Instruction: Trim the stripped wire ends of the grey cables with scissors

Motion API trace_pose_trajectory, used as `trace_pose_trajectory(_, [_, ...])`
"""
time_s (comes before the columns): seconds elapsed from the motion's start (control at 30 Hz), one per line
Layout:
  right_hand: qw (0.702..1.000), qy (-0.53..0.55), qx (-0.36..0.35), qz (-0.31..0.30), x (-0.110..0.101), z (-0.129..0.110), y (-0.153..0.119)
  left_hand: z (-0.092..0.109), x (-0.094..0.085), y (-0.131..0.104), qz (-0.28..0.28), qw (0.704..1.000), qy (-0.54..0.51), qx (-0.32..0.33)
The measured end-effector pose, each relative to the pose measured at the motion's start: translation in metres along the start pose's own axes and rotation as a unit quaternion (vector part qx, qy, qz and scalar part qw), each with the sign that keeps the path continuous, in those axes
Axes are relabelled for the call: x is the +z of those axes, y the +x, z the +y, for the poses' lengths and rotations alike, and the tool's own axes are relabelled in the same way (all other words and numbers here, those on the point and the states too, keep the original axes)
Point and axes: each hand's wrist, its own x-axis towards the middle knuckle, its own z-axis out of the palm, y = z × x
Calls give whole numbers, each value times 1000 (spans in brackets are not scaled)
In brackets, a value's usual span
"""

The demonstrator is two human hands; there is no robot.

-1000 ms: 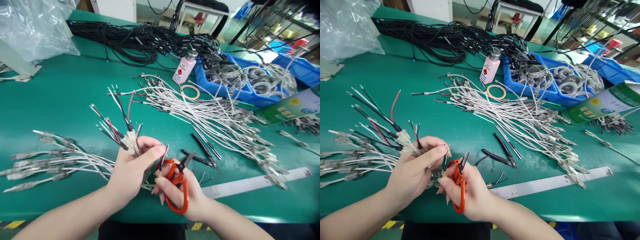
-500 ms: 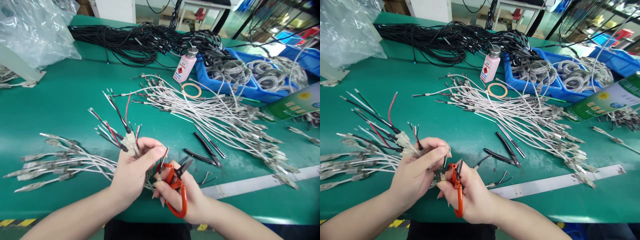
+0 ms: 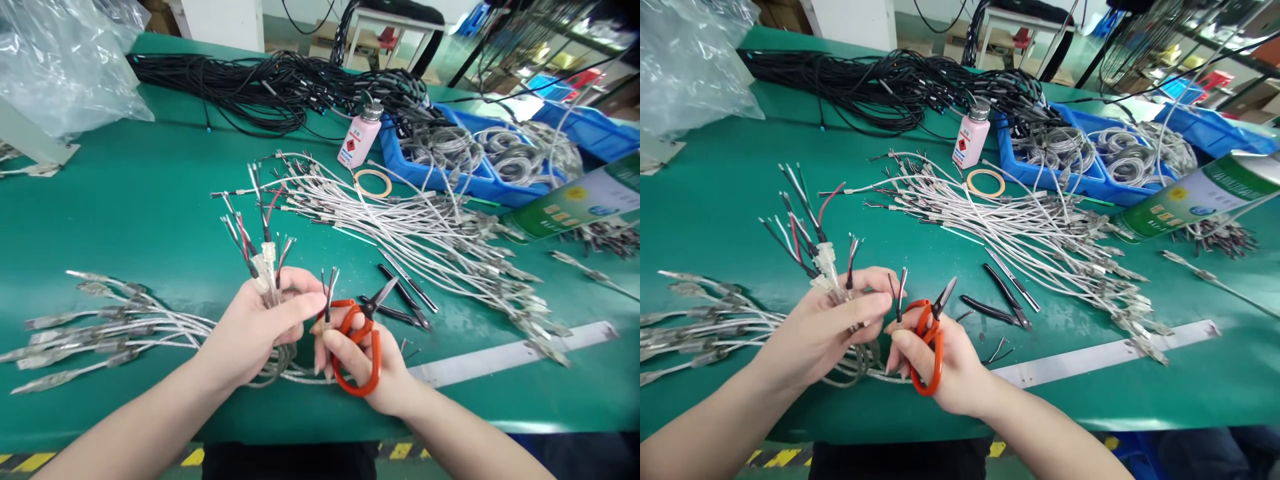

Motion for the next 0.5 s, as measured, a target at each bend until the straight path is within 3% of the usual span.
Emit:
trace_pose_trajectory(0.27, [1000,-15,-8,7,0,1,0,-4,2,0,-12,999,26,26])
trace_pose_trajectory(0.5, [1000,-4,28,0,3,2,-3,-6,11,-2,60,997,-20,41])
